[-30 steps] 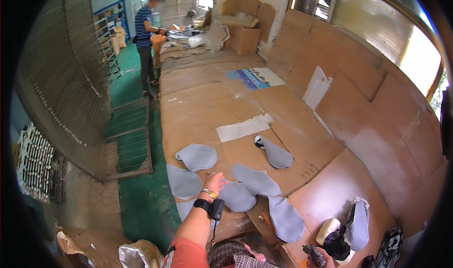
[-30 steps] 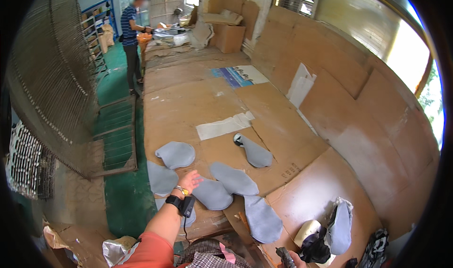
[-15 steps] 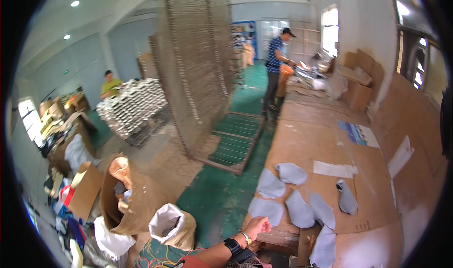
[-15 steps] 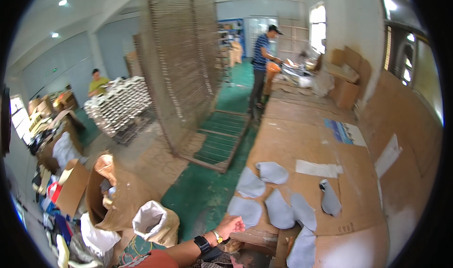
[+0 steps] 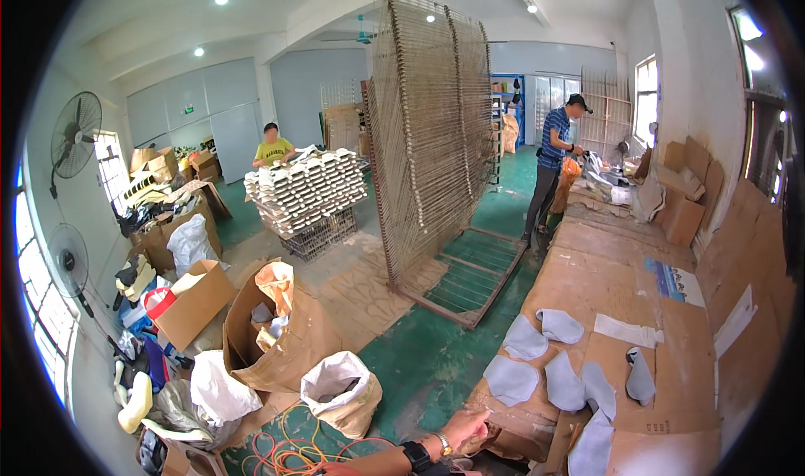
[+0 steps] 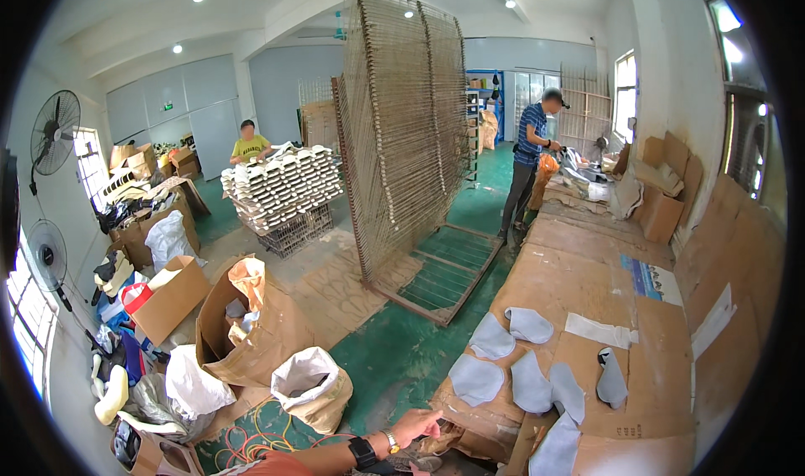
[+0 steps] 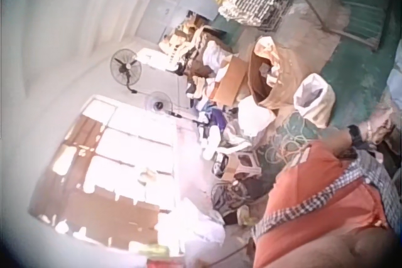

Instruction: Applying adhesive to foam padding and fabric components using a spray gun for assembly.

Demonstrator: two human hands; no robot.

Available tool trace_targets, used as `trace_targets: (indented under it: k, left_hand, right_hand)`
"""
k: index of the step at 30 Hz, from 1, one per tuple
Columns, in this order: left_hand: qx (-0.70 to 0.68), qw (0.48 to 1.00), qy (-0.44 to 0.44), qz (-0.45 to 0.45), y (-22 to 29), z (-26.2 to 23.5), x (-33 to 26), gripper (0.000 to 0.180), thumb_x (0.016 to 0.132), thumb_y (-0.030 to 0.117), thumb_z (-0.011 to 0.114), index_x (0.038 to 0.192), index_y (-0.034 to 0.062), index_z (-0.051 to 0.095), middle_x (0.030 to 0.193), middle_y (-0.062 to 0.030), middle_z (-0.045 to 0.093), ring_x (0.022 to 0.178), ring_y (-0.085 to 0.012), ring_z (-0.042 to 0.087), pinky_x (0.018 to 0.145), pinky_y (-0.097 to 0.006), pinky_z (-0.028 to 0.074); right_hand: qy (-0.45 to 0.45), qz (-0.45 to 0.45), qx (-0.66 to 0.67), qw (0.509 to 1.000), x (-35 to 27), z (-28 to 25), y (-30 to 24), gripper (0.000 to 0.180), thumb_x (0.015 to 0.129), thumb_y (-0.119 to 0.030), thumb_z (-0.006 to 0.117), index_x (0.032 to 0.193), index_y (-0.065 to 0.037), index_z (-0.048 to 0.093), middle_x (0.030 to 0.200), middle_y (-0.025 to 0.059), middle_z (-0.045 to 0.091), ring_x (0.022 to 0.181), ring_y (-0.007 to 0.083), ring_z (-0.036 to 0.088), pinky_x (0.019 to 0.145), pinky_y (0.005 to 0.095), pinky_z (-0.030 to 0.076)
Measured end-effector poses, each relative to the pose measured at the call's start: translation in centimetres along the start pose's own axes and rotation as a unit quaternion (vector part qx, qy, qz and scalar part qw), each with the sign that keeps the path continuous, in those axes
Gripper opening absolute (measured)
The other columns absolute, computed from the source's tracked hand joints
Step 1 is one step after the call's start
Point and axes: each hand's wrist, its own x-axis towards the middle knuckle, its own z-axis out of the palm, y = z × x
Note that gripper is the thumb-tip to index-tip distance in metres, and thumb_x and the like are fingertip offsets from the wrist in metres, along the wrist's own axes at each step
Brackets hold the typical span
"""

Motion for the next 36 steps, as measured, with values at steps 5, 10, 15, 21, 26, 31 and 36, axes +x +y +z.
trace_targets:
  k: [5,10,15,21,26,31,36]
  left_hand:
    - [0.057,0.997,-0.041,0.042,0.5,3.9,-1.1,0.026,0.090,0.027,0.056,0.085,0.0022,0.063,0.075,-0.0021,0.062,0.059,-0.0089,0.056,0.055,-0.022,0.046]
    - [0.190,0.949,-0.169,0.188,4.5,8.9,-4.0,0.024,0.089,0.023,0.057,0.102,0.0025,0.059,0.082,-0.0015,0.063,0.063,-0.0079,0.056,0.058,-0.024,0.046]
    - [0.326,0.786,-0.281,0.444,8.7,13.6,-7.8,0.029,0.083,0.019,0.064,0.106,0.0031,0.060,0.100,-0.0120,0.061,0.096,-0.0266,0.057,0.083,-0.037,0.046]
    - [0.317,0.631,-0.314,0.635,8.3,15.3,-8.4,0.021,0.083,0.025,0.060,0.091,0.0064,0.066,0.090,-0.0079,0.066,0.088,-0.0244,0.059,0.083,-0.039,0.044]
    - [0.309,0.677,-0.361,0.563,7.8,14.2,-8.1,0.019,0.079,0.026,0.065,0.083,0.0086,0.070,0.090,-0.0074,0.065,0.086,-0.0253,0.058,0.079,-0.038,0.045]
    - [0.289,0.688,-0.344,0.570,8.4,13.7,-8.7,0.016,0.077,0.023,0.065,0.082,0.0083,0.069,0.089,-0.0079,0.065,0.084,-0.0257,0.059,0.075,-0.039,0.047]
    - [0.309,0.724,-0.312,0.532,8.6,13.6,-9.1,0.017,0.072,0.021,0.068,0.080,0.0071,0.066,0.083,-0.0077,0.062,0.081,-0.0258,0.058,0.073,-0.038,0.047]
  right_hand:
    - [0.070,0.083,0.108,0.988,-2.4,-0.2,-4.3,0.040,0.087,-0.008,0.062,0.126,-0.004,0.052,0.108,0.0042,0.058,0.098,0.0171,0.053,0.078,0.0291,0.047]
    - [0.072,0.009,0.179,0.981,-1.4,-0.2,-6.3,0.050,0.085,0.000,0.060,0.133,-0.003,0.049,0.104,0.0021,0.059,0.093,0.0130,0.054,0.072,0.0244,0.046]
    - [0.024,-0.064,0.176,0.982,1.1,1.5,-2.9,0.040,0.085,0.002,0.057,0.125,-0.002,0.053,0.107,0.0058,0.061,0.093,0.0166,0.057,0.076,0.0283,0.050]
    - [0.025,-0.035,0.150,0.988,1.7,1.6,-0.6,0.040,0.085,0.002,0.057,0.124,-0.001,0.053,0.108,0.0060,0.061,0.094,0.0169,0.057,0.076,0.0286,0.050]
    - [0.020,-0.025,0.143,0.989,1.7,1.4,-1.0,0.039,0.085,0.001,0.057,0.124,-0.001,0.053,0.108,0.0063,0.061,0.094,0.0171,0.057,0.077,0.0289,0.050]
    - [0.016,-0.020,0.137,0.990,2.1,1.3,-1.1,0.039,0.085,0.001,0.057,0.124,-0.001,0.054,0.108,0.0065,0.061,0.094,0.0173,0.057,0.077,0.0291,0.050]
    - [0.016,-0.015,0.134,0.991,2.2,1.0,-0.9,0.038,0.085,0.001,0.057,0.123,-0.001,0.054,0.108,0.0068,0.061,0.095,0.0176,0.057,0.078,0.0294,0.050]
